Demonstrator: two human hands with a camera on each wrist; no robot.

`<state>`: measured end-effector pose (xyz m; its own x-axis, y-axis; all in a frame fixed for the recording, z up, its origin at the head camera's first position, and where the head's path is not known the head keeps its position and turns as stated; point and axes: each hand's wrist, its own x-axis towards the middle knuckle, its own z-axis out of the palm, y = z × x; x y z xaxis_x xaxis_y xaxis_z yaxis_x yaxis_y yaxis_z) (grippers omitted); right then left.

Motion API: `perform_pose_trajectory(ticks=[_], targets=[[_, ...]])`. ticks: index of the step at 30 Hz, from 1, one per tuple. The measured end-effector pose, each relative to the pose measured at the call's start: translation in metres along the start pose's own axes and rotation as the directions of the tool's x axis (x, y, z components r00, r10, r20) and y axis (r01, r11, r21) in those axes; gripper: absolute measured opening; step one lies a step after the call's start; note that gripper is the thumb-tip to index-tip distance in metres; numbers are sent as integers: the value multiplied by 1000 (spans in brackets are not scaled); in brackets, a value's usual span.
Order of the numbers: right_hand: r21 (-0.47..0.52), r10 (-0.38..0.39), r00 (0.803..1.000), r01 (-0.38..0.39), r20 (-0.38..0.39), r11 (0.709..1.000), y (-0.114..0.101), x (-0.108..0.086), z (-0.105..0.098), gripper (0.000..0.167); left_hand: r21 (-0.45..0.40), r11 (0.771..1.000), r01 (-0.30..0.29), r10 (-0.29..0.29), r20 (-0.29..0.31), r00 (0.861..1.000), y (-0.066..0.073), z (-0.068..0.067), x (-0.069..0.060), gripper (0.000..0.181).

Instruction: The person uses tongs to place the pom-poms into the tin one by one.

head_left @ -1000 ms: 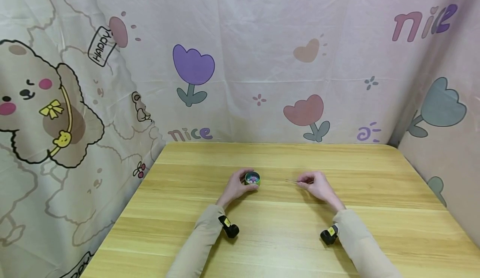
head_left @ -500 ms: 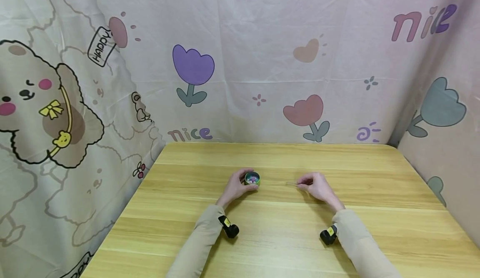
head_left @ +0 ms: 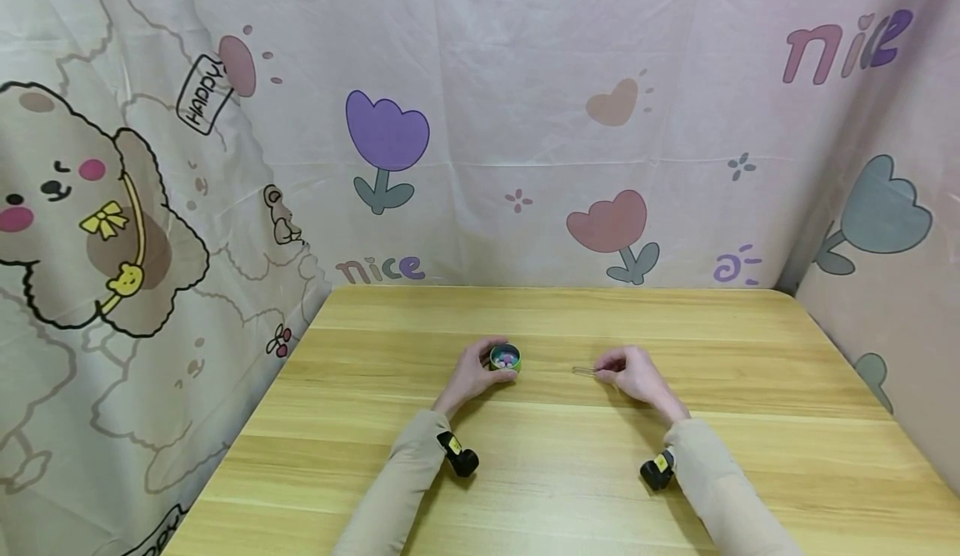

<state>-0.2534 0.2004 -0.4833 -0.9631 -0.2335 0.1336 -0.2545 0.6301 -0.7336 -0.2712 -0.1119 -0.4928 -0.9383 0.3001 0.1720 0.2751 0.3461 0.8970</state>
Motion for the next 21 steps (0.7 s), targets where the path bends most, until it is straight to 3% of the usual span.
perform_pose_trajectory(ticks=[21], targets=[[24,31,999,-32,39,999,-1,-1,0,7,-19,1000,6,-6,4,1000,0,0,0,63]])
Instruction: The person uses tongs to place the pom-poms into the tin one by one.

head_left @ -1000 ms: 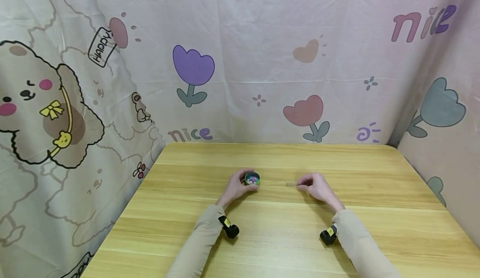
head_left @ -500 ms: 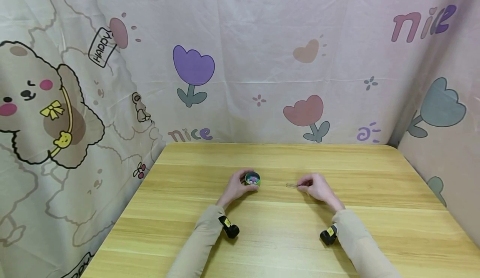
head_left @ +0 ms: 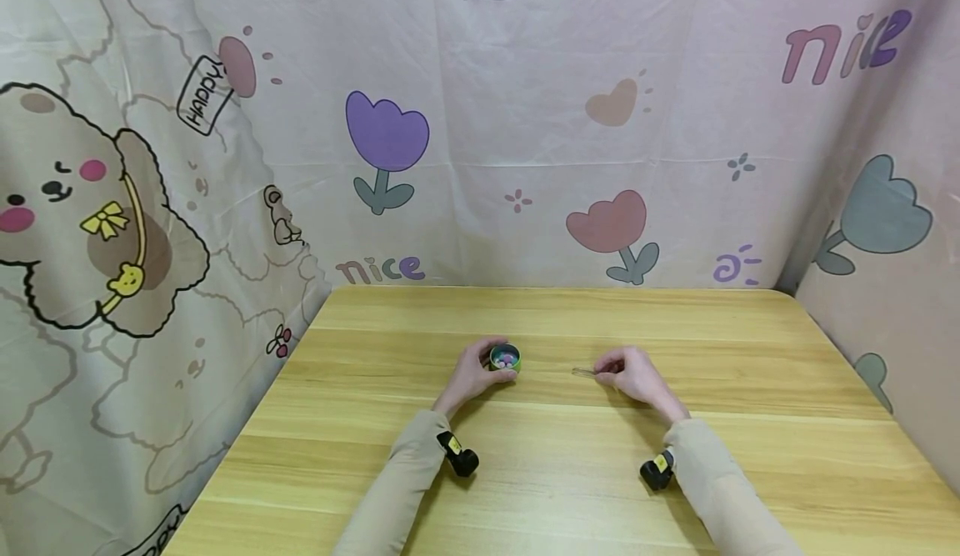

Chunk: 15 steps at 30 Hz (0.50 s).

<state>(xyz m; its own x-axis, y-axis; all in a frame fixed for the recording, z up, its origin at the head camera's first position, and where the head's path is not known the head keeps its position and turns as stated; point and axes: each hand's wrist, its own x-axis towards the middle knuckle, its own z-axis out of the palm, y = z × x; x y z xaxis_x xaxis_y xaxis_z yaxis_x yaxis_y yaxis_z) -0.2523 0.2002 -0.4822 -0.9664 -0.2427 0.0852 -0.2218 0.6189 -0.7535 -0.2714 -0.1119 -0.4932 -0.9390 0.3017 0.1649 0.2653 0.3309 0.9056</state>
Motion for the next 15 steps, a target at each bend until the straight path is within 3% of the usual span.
perform_pose_trajectory(ticks=[5,15], targets=[[22,-24,1000,24,-13,999,2,0,-2,14,-19,1000,-20,20,12,1000,-2,0,0,64],[-19,-58,987,56,-149,998,4,-2,-10,39,-30,999,-18,19,45,999,0,-7,-2,76]])
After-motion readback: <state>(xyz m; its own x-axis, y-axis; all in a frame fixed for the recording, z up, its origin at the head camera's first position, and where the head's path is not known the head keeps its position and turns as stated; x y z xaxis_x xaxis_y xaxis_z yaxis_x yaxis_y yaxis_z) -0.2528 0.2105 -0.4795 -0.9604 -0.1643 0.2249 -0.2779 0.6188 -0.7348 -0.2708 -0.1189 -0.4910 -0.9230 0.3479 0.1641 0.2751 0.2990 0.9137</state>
